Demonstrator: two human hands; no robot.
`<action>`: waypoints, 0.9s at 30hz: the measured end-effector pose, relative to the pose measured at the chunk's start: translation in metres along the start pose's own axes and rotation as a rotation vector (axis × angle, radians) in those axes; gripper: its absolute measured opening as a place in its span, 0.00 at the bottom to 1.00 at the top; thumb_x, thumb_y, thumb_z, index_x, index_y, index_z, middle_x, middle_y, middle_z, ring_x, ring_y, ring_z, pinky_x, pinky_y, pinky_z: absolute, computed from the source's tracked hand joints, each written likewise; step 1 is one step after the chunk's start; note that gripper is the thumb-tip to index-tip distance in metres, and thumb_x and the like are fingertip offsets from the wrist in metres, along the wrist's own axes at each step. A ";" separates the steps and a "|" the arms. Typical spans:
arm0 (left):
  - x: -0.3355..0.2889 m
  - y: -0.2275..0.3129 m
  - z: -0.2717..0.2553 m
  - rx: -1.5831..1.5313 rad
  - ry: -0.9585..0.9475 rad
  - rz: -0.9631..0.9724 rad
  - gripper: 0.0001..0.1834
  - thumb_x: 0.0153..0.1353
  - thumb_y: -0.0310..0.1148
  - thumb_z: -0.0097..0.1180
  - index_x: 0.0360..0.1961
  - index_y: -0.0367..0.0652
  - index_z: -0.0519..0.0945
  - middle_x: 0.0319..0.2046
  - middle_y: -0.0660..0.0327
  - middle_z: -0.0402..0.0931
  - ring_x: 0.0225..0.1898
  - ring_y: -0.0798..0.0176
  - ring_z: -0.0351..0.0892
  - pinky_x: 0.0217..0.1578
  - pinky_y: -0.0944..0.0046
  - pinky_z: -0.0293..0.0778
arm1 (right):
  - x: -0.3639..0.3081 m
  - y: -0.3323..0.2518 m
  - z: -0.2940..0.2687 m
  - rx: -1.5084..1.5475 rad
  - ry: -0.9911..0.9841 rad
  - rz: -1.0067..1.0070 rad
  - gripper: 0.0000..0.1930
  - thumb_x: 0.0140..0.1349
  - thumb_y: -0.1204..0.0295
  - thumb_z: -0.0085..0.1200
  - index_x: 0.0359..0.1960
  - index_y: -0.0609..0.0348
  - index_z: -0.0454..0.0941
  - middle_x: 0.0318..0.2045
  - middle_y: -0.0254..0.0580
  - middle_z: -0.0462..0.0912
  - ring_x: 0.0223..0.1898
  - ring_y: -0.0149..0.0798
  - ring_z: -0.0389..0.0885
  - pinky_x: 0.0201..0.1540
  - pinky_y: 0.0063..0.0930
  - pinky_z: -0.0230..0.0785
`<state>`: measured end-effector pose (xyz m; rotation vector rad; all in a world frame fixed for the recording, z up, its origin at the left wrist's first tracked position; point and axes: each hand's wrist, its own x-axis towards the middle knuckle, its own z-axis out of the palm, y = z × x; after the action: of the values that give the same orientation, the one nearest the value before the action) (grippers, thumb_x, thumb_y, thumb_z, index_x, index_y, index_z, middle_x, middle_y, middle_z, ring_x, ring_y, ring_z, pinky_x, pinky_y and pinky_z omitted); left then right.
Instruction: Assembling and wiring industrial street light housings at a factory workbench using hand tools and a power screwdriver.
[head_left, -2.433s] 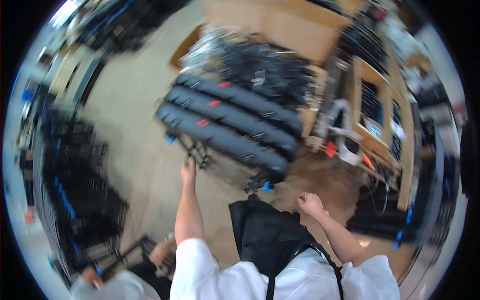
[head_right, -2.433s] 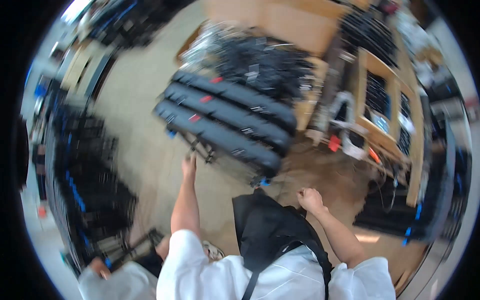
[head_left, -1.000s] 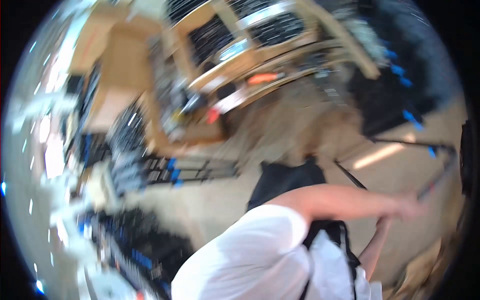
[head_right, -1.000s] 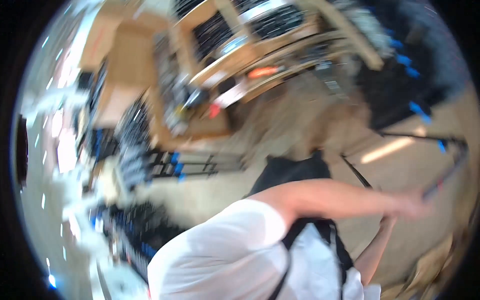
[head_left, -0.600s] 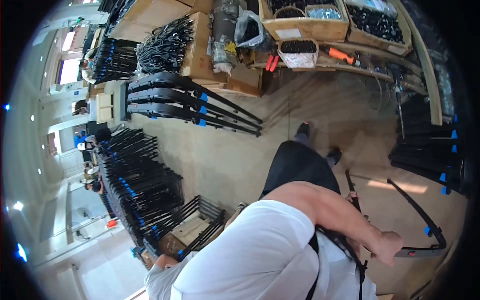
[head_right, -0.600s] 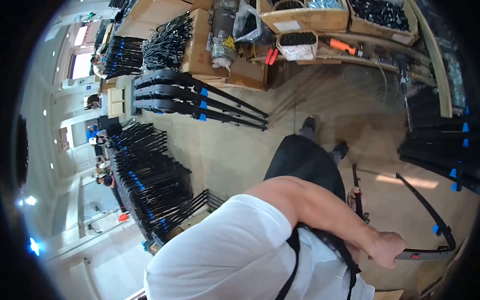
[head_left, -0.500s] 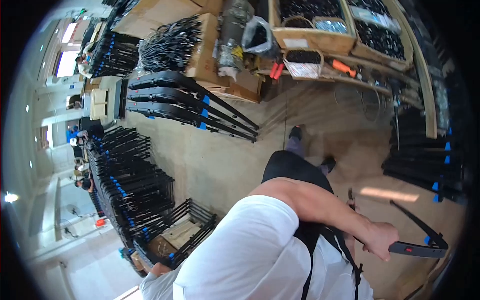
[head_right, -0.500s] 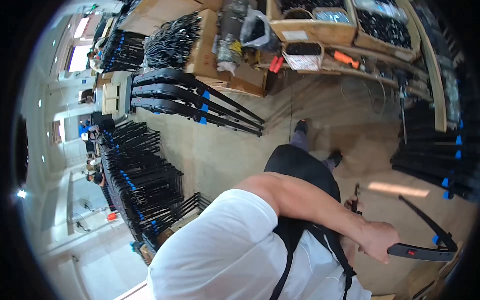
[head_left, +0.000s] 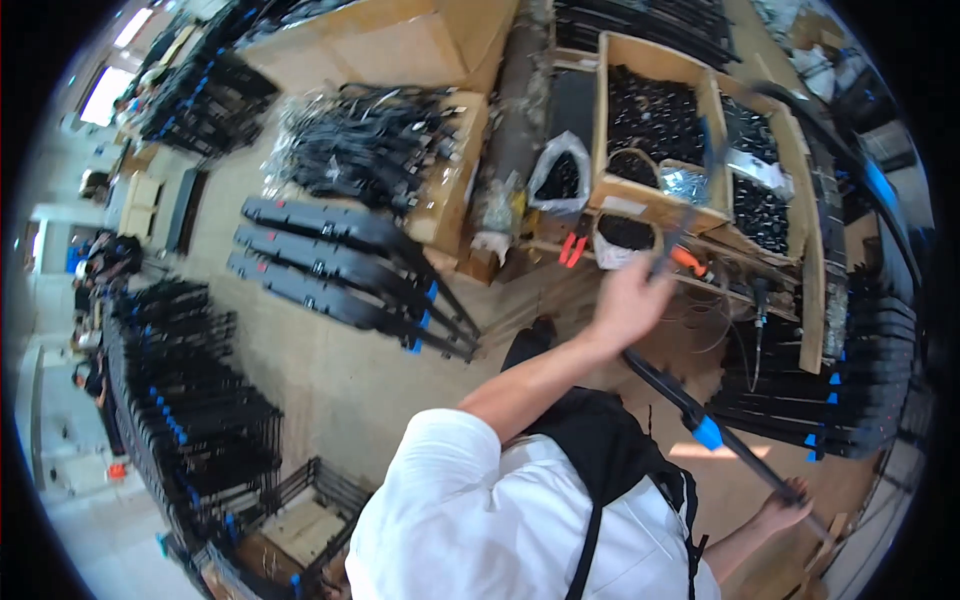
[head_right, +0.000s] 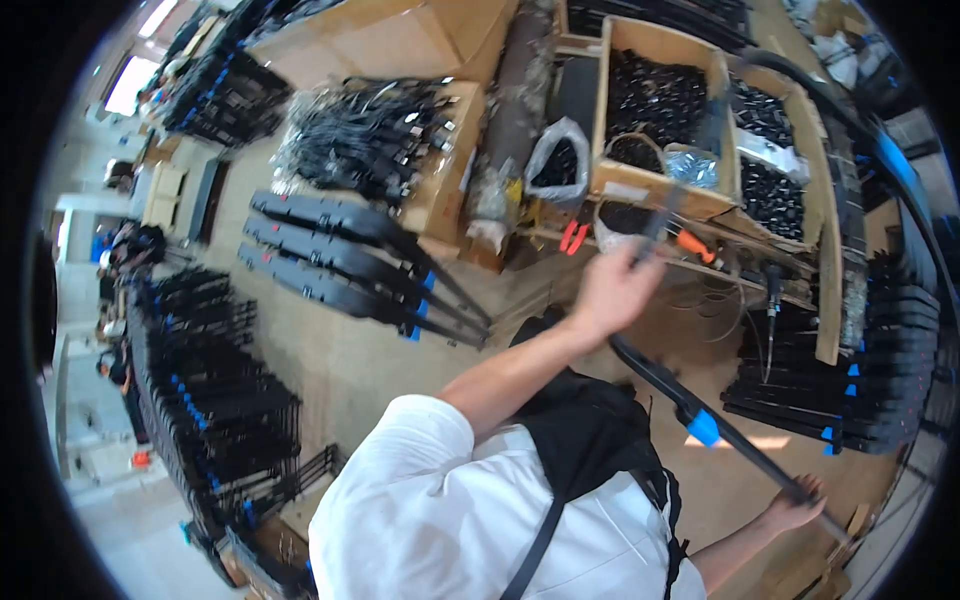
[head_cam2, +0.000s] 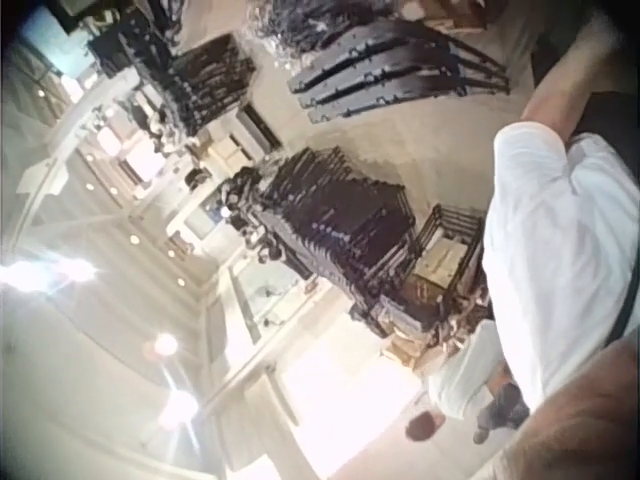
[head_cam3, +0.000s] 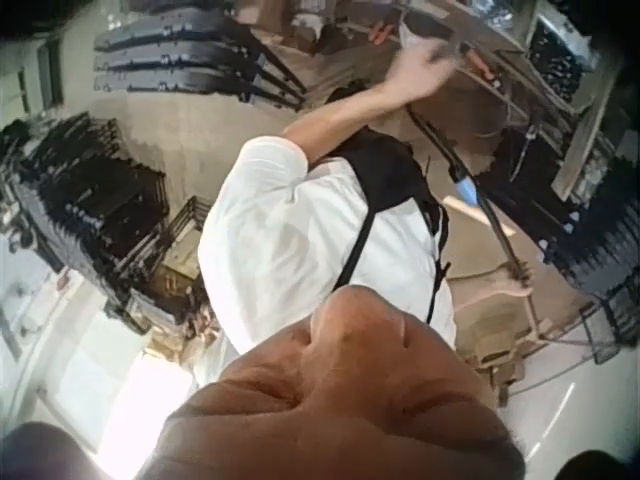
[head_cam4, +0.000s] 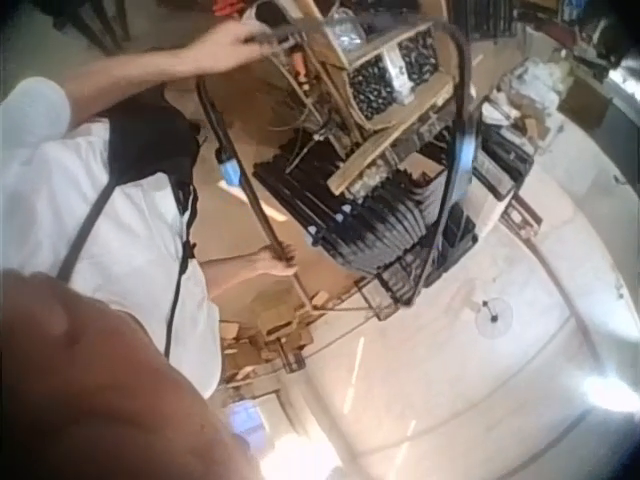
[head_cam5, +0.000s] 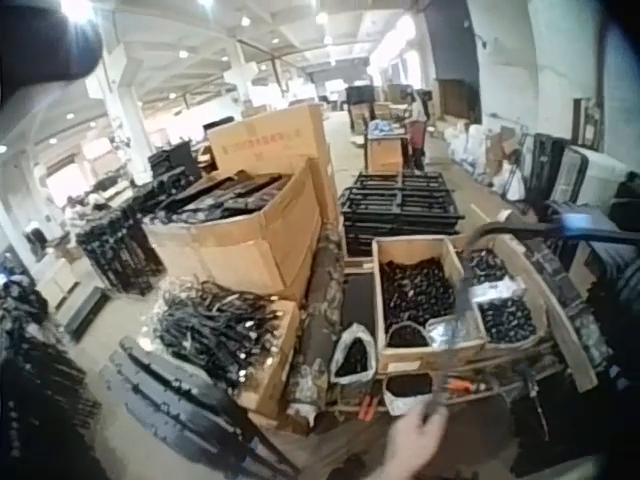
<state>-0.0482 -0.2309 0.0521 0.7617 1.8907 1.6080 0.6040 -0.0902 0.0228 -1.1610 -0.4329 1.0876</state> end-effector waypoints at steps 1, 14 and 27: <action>0.020 -0.007 -0.015 -0.077 0.039 -0.022 0.12 0.71 0.36 0.63 0.47 0.40 0.86 0.31 0.62 0.83 0.33 0.69 0.79 0.36 0.62 0.76 | 0.024 -0.023 0.014 -0.069 -0.103 -0.047 0.22 0.76 0.54 0.49 0.52 0.64 0.79 0.45 0.46 0.85 0.47 0.43 0.82 0.55 0.37 0.73; 0.136 -0.110 -0.211 0.139 0.296 -0.344 0.13 0.72 0.37 0.59 0.44 0.38 0.87 0.22 0.68 0.76 0.25 0.72 0.71 0.29 0.61 0.71 | -0.068 0.132 0.363 -0.322 -0.547 0.214 0.11 0.72 0.68 0.58 0.48 0.63 0.81 0.43 0.44 0.88 0.46 0.43 0.89 0.51 0.38 0.81; 0.129 -0.161 -0.207 1.006 0.512 0.000 0.22 0.65 0.36 0.65 0.55 0.31 0.85 0.53 0.37 0.80 0.55 0.34 0.79 0.59 0.42 0.73 | -0.038 0.224 0.341 -0.341 -0.519 0.638 0.17 0.58 0.79 0.57 0.51 0.59 0.78 0.39 0.45 0.87 0.39 0.48 0.88 0.51 0.42 0.79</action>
<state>-0.2977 -0.3011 -0.0827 0.7358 3.1156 0.7873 0.2240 0.0526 -0.0336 -1.3507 -0.6923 1.9474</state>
